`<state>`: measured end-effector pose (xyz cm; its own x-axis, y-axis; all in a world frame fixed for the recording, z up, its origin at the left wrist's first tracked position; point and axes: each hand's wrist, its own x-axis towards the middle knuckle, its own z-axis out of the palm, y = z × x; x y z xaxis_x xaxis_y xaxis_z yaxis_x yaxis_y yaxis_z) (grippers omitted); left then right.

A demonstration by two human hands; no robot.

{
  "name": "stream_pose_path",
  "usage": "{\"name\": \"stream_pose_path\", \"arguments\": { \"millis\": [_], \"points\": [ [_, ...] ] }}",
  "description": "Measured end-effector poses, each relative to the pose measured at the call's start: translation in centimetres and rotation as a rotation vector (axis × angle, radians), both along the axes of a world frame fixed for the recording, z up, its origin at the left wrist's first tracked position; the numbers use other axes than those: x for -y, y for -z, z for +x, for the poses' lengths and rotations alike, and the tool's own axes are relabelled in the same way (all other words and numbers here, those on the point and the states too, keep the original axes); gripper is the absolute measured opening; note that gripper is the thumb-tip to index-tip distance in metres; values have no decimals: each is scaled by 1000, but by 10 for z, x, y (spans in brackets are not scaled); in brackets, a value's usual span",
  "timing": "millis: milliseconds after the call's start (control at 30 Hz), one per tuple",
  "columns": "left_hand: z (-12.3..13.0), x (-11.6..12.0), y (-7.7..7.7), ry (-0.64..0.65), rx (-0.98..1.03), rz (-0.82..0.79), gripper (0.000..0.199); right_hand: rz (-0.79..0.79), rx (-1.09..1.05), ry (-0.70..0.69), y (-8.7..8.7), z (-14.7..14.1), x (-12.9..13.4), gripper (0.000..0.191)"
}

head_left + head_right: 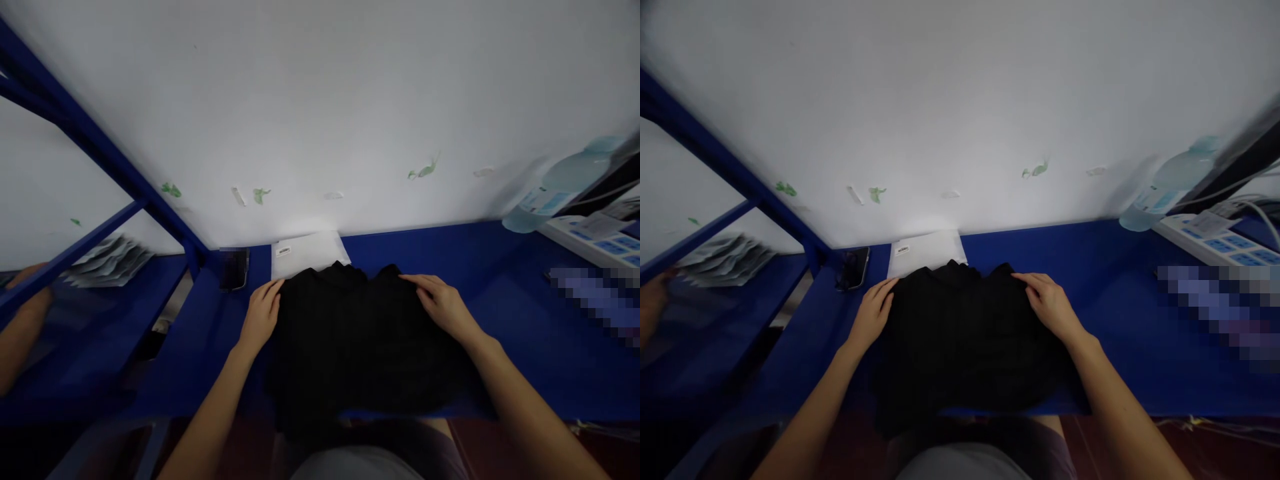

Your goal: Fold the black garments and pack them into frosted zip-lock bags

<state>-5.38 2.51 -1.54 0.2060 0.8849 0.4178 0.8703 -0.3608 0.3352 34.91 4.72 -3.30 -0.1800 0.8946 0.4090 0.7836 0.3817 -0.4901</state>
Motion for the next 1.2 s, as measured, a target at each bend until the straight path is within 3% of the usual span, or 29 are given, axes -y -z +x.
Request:
{"name": "stream_pose_path", "arguments": {
  "millis": [233, 933, 1100, 1200],
  "points": [
    [-11, -7, 6, -97, 107, -88, 34, 5, 25, 7, 2, 2, -1, 36],
    [-10, -4, 8, -103, 121, -117, 36, -65, -73, 123, -5, 3, -6, 35],
    [-5, -5, -4, -129, 122, 8, 33, -86, -151, 236, -9, 13, -15, 37],
    [8, -20, -19, -60, 96, 44, 25, -109, -153, 247, -11, 14, -19, 37]
  ]
}}
